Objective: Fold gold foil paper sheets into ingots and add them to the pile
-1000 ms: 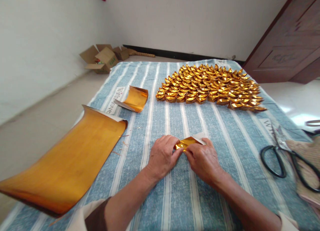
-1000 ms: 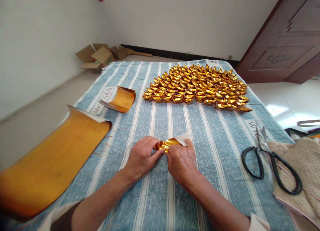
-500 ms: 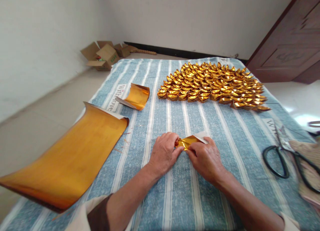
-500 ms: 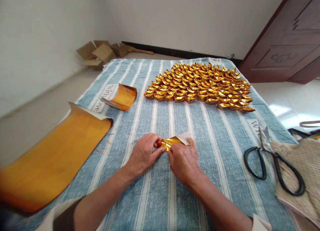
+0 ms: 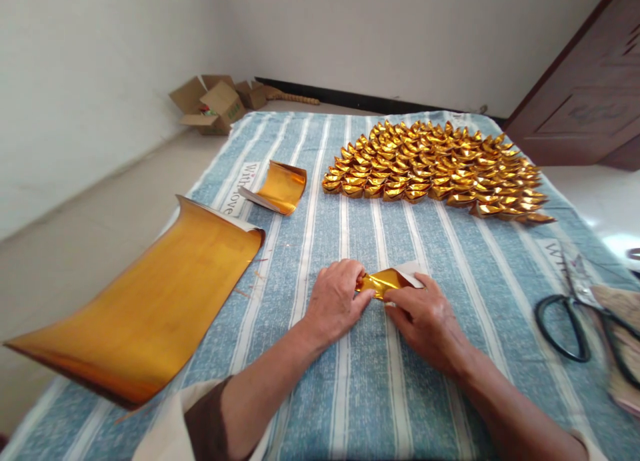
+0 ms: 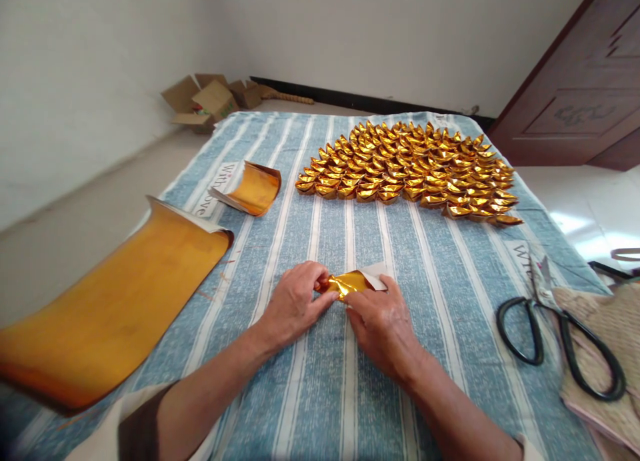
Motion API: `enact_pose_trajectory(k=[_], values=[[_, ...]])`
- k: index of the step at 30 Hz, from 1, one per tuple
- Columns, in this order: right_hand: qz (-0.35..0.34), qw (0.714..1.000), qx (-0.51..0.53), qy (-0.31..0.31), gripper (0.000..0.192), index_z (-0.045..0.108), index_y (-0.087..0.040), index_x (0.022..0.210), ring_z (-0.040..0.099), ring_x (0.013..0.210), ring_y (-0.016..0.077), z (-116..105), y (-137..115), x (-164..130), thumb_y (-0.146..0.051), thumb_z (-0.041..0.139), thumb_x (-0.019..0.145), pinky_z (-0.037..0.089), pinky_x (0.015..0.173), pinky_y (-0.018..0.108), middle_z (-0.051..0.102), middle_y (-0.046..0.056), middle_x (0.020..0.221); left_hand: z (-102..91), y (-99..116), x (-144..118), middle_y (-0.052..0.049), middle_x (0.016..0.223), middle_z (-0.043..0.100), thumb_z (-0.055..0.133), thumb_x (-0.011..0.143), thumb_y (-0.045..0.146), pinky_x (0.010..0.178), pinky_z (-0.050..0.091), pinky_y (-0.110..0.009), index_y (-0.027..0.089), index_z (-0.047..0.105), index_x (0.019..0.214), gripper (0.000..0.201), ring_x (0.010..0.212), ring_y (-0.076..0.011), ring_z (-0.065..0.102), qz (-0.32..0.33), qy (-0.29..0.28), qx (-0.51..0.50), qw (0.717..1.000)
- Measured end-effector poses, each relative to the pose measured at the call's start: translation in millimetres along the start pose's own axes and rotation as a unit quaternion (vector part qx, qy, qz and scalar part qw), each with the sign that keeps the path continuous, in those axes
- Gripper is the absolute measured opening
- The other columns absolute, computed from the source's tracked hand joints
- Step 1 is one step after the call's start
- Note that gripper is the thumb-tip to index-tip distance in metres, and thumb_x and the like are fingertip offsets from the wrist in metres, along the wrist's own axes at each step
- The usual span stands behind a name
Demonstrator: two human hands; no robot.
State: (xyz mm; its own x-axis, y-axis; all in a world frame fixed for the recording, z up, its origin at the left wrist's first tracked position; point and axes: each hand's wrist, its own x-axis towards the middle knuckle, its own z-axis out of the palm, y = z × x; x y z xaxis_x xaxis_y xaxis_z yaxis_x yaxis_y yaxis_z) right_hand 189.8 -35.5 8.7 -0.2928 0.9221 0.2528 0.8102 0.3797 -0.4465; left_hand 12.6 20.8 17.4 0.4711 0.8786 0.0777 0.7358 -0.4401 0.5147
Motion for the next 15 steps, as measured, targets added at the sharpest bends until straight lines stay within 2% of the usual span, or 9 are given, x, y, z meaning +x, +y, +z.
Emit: enact_pose_trajectory(k=[4, 9, 15], values=[[-0.044, 0.997, -0.064, -0.014, 0.028, 0.069, -0.024, 0.101, 0.06, 0.068, 0.0166, -1.0, -3.1, -2.0, -0.018, 0.042, 0.095, 0.029, 0.103, 0.047, 0.064, 0.001, 0.071, 0.2, -0.1, -0.2, 0.0, 0.081, 0.059, 0.067, 0.079, 0.025, 0.07, 0.039, -0.033, 0.02, 0.047, 0.08, 0.02, 0.075, -0.0181, 0.053, 0.001, 0.002, 0.001, 1.0], [-0.057, 0.984, -0.166, -0.033, 0.032, 0.07, -0.026, 0.098, 0.057, 0.066, 0.0166, -2.6, -8.9, -5.0, -0.017, 0.039, 0.096, 0.019, 0.109, 0.053, 0.061, 0.0, 0.067, 3.0, -2.0, -0.8, 0.0, 0.082, 0.059, 0.066, 0.08, 0.026, 0.07, 0.039, -0.033, 0.02, 0.048, 0.082, 0.019, 0.075, -0.0179, 0.053, 0.004, 0.007, 0.005, 1.0], [-0.086, 0.975, -0.206, -0.006, 0.032, 0.07, -0.023, 0.1, 0.054, 0.065, 0.0164, -0.1, -9.2, -8.8, -0.014, 0.039, 0.094, 0.02, 0.11, 0.054, 0.057, 0.0, 0.064, 3.8, -2.7, -0.6, 0.001, 0.082, 0.058, 0.066, 0.081, 0.027, 0.069, 0.037, -0.033, 0.02, 0.048, 0.082, 0.02, 0.075, -0.0173, 0.053, 0.002, 0.004, 0.007, 1.0]])
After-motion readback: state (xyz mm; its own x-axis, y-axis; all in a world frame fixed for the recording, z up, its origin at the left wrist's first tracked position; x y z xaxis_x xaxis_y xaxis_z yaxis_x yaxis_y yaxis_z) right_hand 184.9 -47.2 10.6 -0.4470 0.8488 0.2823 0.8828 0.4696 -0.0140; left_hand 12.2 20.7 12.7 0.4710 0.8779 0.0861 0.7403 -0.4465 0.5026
